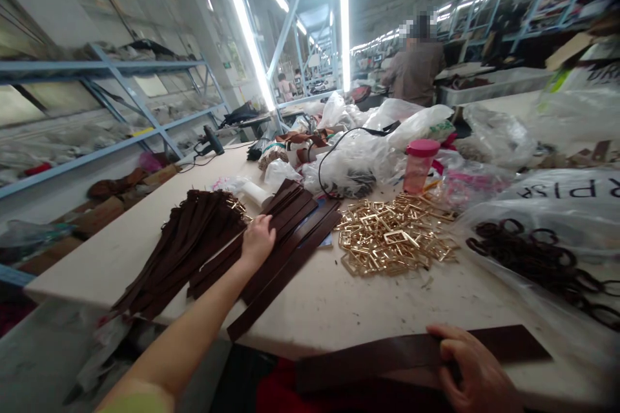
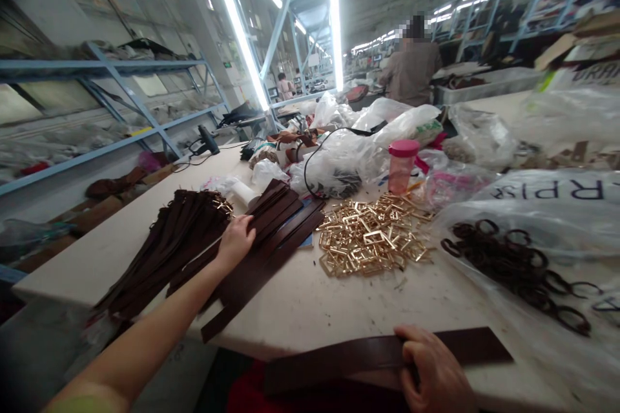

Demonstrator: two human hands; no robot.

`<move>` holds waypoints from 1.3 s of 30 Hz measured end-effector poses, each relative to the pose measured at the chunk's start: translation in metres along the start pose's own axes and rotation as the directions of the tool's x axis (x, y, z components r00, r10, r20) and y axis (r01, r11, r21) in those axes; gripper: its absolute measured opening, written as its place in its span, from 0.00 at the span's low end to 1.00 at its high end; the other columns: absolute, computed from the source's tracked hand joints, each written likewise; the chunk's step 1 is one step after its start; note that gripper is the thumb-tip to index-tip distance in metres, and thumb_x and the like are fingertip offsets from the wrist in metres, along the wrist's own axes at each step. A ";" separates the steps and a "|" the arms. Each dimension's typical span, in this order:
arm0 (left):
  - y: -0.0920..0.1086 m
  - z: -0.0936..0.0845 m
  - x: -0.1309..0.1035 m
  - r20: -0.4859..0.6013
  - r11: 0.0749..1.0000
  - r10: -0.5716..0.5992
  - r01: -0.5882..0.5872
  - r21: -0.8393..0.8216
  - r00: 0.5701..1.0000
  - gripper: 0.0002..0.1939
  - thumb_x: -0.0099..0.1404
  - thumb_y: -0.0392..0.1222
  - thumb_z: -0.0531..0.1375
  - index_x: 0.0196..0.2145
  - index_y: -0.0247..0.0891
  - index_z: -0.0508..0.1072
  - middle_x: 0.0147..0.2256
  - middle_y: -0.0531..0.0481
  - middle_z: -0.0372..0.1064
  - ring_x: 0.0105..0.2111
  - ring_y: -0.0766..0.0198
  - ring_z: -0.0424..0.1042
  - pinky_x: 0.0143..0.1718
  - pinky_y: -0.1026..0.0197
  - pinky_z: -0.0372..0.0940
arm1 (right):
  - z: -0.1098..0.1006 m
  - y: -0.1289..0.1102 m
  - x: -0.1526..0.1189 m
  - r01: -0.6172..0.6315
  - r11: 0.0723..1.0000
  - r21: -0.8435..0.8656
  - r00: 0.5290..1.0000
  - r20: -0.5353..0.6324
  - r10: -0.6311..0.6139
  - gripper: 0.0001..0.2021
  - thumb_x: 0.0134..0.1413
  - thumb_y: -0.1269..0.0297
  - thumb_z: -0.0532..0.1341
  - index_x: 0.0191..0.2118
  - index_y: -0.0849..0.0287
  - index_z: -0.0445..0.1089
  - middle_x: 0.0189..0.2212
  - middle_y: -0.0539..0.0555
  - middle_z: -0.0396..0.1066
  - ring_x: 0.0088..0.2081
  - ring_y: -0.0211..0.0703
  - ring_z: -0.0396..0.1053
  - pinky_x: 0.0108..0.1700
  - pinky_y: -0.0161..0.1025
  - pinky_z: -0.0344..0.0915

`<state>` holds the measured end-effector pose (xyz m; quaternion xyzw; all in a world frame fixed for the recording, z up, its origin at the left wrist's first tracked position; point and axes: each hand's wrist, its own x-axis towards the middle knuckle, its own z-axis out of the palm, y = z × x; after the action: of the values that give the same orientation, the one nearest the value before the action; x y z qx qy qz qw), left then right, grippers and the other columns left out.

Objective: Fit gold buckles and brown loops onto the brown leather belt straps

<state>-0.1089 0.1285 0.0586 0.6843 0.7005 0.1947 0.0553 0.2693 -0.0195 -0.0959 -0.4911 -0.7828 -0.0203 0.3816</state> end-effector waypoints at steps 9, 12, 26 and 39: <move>0.153 0.086 -0.124 0.499 0.863 0.489 -0.315 -0.394 0.715 0.22 0.57 0.53 0.55 0.47 0.42 0.68 0.42 0.47 0.70 0.39 0.58 0.70 0.40 0.60 0.64 | -0.006 -0.011 0.008 -0.135 0.988 0.076 0.991 0.032 0.133 0.08 0.44 0.75 0.53 0.29 0.54 0.56 0.38 0.54 0.68 0.40 0.49 0.67 0.43 0.47 0.64; 0.170 0.102 -0.130 0.591 0.915 0.366 -0.161 -0.371 0.719 0.22 0.51 0.49 0.60 0.45 0.40 0.70 0.42 0.45 0.70 0.41 0.53 0.68 0.42 0.57 0.61 | -0.011 -0.022 0.016 -0.193 0.975 0.107 0.981 0.049 0.189 0.10 0.40 0.77 0.52 0.28 0.53 0.56 0.36 0.54 0.68 0.41 0.49 0.66 0.44 0.47 0.63; 0.106 0.074 -0.128 0.673 0.940 0.240 0.004 -0.340 0.700 0.15 0.54 0.47 0.54 0.36 0.38 0.70 0.32 0.51 0.71 0.32 0.62 0.68 0.31 0.64 0.60 | -0.051 0.026 0.023 -0.487 0.834 -0.260 0.837 0.135 0.531 0.13 0.52 0.56 0.55 0.38 0.61 0.66 0.35 0.59 0.68 0.37 0.51 0.65 0.41 0.45 0.59; 0.140 0.113 -0.121 0.622 0.901 0.320 -0.027 -0.433 0.715 0.08 0.50 0.44 0.55 0.27 0.39 0.70 0.24 0.52 0.68 0.27 0.59 0.67 0.27 0.63 0.55 | -0.025 -0.003 0.050 -0.515 0.847 -0.136 0.806 0.259 0.532 0.08 0.48 0.59 0.58 0.24 0.57 0.64 0.23 0.50 0.66 0.28 0.40 0.63 0.30 0.34 0.55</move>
<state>0.0682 0.0300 -0.0194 0.7458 0.5082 0.0721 0.4246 0.2704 0.0064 -0.0468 -0.6963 -0.6630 0.1338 0.2402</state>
